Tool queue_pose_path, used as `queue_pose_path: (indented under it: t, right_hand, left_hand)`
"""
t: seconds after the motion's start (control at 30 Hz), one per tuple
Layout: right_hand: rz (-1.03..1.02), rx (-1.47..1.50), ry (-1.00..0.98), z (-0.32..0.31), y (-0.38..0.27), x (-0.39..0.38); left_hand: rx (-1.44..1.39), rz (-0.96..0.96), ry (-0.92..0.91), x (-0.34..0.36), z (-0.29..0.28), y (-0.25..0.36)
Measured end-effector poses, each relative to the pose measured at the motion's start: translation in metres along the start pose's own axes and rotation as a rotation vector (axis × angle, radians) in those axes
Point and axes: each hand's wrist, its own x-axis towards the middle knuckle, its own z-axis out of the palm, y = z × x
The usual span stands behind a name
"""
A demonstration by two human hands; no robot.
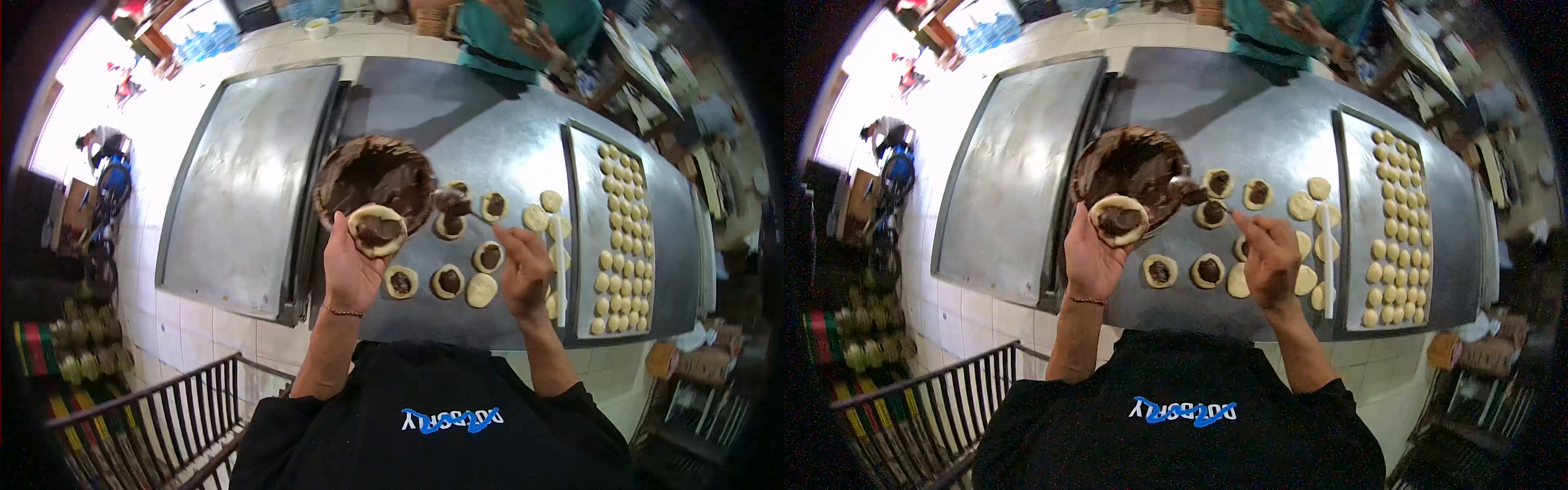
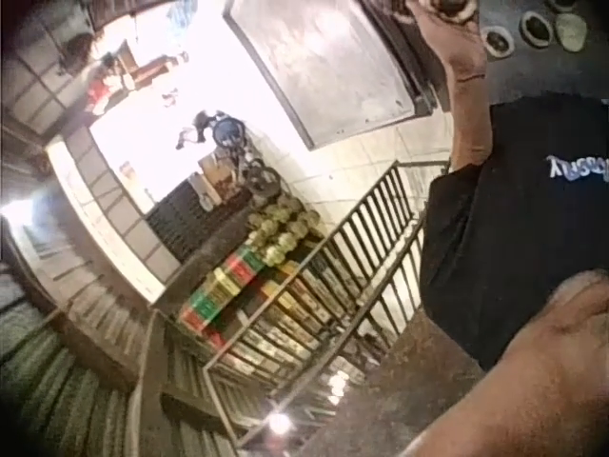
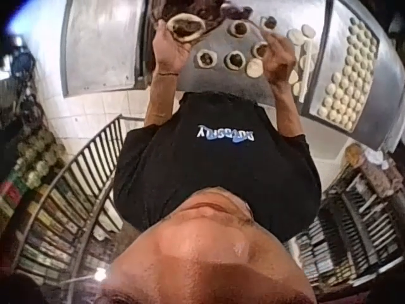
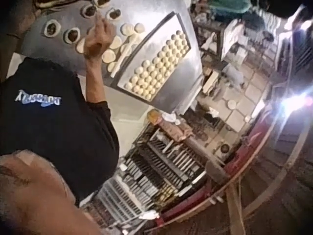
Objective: Rolling out dough balls, filling them with chocolate paste, and folding them into buns on a large work table.
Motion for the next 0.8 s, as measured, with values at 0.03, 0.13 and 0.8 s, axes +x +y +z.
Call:
queue_pose_path:
  t: [0.03,0.13,0.8]
  right_hand:
    - [0.028,-0.025,0.022,-0.012,0.009,-0.001]
    - [0.326,0.255,0.215,-0.046,0.038,-0.016]
    - [1.081,0.102,0.616,-0.150,0.165,-0.191]
  left_hand:
    - [-0.005,-0.092,-0.056,0.008,0.006,-0.015]
    - [0.106,-0.416,-0.177,0.037,0.029,-0.069]
    - [2.006,-0.267,-0.469,0.200,0.102,-0.347]
